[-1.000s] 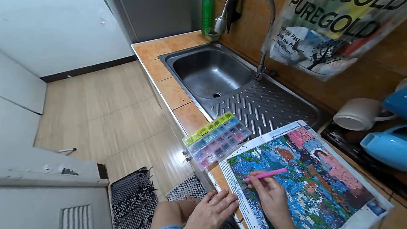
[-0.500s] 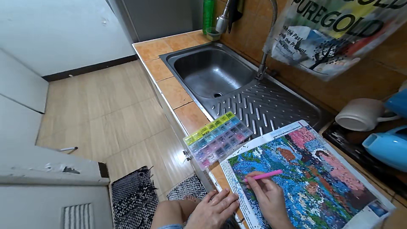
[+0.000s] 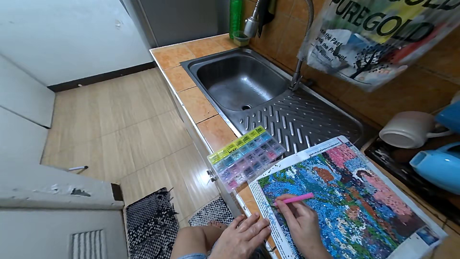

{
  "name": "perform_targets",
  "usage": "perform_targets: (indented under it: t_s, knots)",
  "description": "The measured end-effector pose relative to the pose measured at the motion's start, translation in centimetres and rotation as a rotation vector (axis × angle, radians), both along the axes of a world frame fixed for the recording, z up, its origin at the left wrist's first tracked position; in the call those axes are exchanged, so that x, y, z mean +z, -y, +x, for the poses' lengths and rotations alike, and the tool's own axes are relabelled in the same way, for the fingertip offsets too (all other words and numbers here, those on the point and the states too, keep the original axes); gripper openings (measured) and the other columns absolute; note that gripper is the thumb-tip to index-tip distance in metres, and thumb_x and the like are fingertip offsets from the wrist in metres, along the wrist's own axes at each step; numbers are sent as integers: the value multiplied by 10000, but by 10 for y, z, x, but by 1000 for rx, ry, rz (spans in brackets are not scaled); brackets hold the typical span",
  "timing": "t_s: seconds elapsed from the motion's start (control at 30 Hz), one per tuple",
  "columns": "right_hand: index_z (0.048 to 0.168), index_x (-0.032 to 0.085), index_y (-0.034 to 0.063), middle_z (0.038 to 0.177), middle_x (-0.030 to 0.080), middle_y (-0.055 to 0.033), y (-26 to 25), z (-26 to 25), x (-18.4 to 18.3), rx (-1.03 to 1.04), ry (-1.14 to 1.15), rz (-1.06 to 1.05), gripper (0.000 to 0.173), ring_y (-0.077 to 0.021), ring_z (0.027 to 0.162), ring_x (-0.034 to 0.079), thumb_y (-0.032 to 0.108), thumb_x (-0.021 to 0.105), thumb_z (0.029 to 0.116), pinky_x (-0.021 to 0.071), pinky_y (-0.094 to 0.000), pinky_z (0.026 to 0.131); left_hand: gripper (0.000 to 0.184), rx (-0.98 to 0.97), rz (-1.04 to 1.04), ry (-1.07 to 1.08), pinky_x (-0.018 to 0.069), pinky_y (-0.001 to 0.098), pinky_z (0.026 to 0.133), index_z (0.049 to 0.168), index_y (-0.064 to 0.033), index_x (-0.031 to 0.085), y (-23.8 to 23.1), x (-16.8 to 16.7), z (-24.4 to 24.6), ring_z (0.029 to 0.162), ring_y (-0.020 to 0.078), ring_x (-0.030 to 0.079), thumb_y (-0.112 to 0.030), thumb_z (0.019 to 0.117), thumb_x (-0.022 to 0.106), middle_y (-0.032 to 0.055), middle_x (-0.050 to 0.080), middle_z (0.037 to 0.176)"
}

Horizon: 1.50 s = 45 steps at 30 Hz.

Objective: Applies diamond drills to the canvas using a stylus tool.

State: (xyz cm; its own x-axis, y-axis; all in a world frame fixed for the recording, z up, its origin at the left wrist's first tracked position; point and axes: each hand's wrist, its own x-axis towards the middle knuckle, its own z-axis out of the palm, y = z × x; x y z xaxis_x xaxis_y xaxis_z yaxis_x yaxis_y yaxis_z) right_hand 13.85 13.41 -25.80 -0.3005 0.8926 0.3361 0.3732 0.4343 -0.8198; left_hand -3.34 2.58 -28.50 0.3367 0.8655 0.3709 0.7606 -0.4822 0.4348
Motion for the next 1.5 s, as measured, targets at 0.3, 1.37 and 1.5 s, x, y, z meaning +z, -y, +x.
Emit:
perform_targets:
  t_s: [0.3,1.37,1.5]
  knots:
    - [908,708,31,915,717,-114,2,-2,-4,131,180,350,160,-140,876,700,125,584,948,553,-182,817,489,-11,-8,4,498,439,1054,1297,-122,684,-1,0,-1,1338,253,585,82,863,589,30,657,1392]
    - [892,727,-38,902,731,-89,-1,-4,-4,39,-26,38,202,-26,767,682,112,602,941,565,-149,733,521,-13,-23,13,497,441,1054,1310,-126,674,0,1,-1,1350,250,574,99,846,597,27,646,1408]
    - [899,730,-44,896,731,-100,0,-4,-2,27,-13,49,202,-37,766,685,108,604,939,563,-153,732,508,-12,-22,24,505,448,1041,1296,-124,682,-1,1,-1,1335,254,587,98,846,598,33,653,1399]
